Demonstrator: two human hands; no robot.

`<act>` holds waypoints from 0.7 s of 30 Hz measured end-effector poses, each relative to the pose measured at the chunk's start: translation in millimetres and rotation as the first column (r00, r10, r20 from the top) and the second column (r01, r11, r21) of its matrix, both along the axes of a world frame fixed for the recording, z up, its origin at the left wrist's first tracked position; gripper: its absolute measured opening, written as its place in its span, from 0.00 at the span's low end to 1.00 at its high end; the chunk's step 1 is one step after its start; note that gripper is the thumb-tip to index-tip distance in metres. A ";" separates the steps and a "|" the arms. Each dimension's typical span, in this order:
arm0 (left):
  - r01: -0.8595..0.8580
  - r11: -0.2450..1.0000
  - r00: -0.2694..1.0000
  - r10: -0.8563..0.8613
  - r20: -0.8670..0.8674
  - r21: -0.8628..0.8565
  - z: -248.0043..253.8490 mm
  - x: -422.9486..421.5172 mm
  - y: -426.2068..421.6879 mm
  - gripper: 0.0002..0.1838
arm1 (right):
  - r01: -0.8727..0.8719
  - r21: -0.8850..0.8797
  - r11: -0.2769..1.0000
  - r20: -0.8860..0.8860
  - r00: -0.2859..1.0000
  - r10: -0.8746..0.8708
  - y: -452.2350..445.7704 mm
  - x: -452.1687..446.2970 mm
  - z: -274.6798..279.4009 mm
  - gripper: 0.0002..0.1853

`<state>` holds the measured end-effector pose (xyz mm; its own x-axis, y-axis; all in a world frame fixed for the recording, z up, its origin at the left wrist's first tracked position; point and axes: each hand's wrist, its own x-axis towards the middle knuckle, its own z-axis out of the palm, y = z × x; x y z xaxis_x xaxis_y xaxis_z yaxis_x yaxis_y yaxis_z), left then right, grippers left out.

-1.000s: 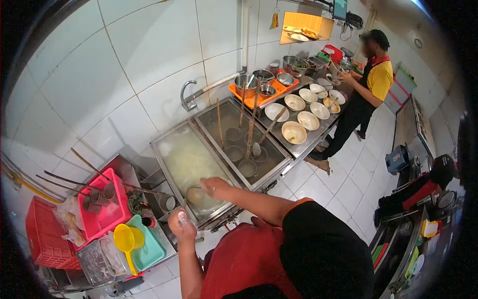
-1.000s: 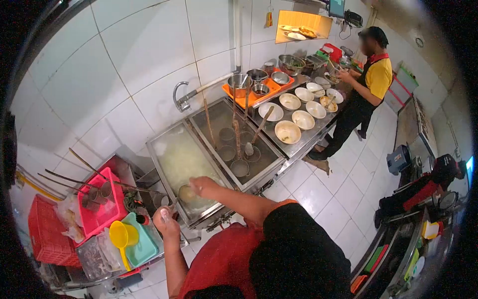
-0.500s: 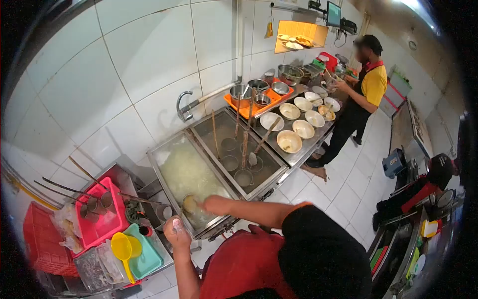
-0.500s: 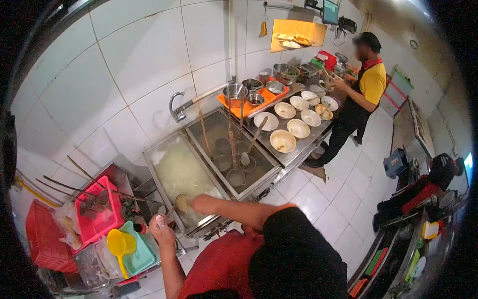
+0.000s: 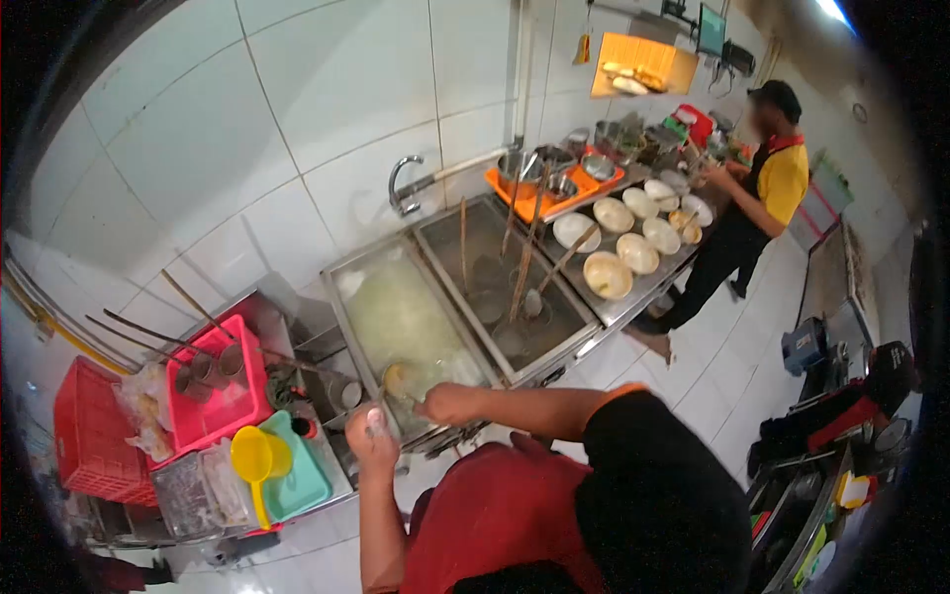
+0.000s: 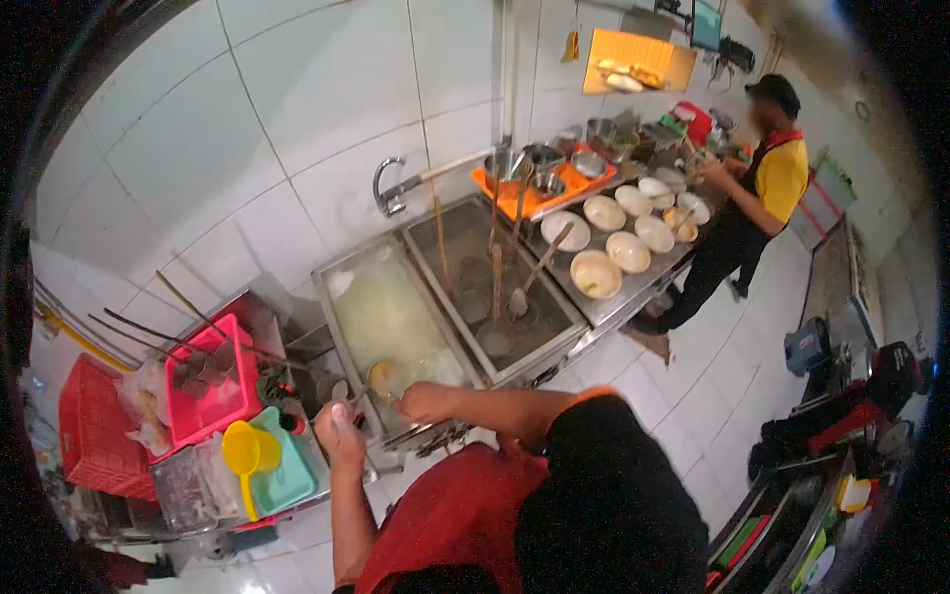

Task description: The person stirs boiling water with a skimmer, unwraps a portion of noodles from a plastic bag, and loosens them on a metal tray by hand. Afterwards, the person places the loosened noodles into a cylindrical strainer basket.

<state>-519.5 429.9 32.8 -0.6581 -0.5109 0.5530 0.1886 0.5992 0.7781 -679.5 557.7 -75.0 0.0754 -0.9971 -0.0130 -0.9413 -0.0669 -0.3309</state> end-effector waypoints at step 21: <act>-0.287 0.940 0.956 0.293 -0.004 0.184 72.0 -139.8 -37.9 0.22 | 0.765 0.000 0.644 0.692 0.465 -0.552 237.1 -73.4 93.1 0.09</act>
<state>-659.4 392.0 104.8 -0.4504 -0.7697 0.4523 0.0531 0.4826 0.8742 -752.9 794.9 18.1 -0.7219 -0.6907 0.0428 -0.3415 0.3017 -0.8901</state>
